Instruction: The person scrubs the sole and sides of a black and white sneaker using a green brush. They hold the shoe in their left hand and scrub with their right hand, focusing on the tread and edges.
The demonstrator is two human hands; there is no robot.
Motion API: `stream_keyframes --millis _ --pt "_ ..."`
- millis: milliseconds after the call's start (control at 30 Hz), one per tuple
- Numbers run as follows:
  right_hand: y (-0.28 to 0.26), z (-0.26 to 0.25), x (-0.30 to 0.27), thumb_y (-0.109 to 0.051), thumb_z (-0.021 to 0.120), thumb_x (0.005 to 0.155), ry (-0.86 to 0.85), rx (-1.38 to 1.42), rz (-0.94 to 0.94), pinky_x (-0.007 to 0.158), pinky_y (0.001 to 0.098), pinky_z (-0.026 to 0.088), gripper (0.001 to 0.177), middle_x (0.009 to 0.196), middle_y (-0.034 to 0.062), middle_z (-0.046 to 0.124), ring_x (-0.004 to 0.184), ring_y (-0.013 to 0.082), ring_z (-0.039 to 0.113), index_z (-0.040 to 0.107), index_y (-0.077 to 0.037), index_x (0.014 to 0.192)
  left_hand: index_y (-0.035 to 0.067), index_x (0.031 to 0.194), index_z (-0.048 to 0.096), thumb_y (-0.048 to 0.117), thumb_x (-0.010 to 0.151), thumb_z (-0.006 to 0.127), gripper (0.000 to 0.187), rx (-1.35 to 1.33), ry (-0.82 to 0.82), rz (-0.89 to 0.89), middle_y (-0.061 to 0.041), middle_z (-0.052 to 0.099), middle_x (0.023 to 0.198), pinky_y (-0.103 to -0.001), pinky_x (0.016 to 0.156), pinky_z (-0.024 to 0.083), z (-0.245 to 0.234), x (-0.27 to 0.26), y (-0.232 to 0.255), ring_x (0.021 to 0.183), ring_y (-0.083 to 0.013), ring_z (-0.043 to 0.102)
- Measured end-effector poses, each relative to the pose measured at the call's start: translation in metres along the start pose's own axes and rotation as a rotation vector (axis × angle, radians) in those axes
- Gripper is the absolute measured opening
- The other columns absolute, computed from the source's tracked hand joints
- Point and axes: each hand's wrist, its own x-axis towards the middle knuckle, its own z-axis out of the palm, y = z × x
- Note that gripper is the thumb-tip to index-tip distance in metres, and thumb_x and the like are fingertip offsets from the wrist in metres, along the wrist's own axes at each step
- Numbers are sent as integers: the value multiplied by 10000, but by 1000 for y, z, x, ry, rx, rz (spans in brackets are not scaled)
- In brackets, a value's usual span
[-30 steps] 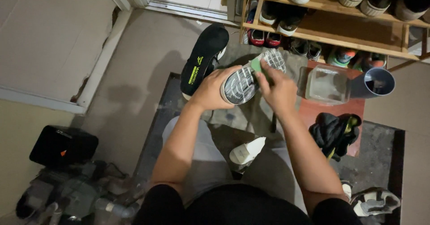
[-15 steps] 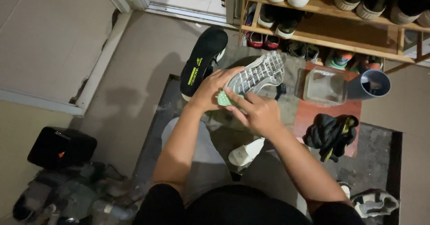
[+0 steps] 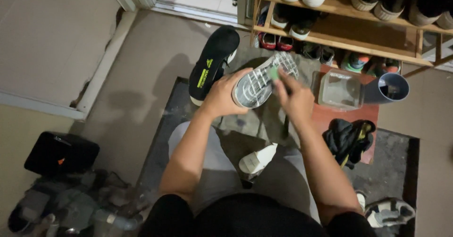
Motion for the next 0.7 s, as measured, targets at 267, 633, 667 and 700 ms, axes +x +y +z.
stream_keyframes --millis 267,633,667,700 --pt "-9 11 -27 -358 763 889 -85 71 -214 572 363 544 350 696 37 646 620 251 680 765 -270 1227 276 1456 563 327 445 904 1069 -18 55 -2 -98 727 1217 -460 995 532 8 -5 -12 1111 -363 692" --pt "-26 5 -28 -300 775 925 -101 163 -8 681 435 577 253 814 164 751 762 348 733 797 -115 1095 272 1476 553 261 437 878 1088 -62 87 -82 -134 722 1214 -496 1003 530 14 -23 -15 1109 -372 692" --pt "-14 2 -21 -300 775 925 -105 163 -4 681 435 577 253 814 164 751 762 348 733 797 -115 1095 272 1476 553 261 437 878 1088 -64 84 -87 -134 722 1214 -496 1003 530 17 -28 -16 1109 -372 692" --pt "-1 -1 -14 -432 664 984 -200 -13 216 749 506 560 322 858 210 751 826 416 724 754 -216 1206 284 1476 551 255 422 881 1105 -37 103 -94 -138 718 1196 -497 978 538 20 -34 -17 1102 -372 693"
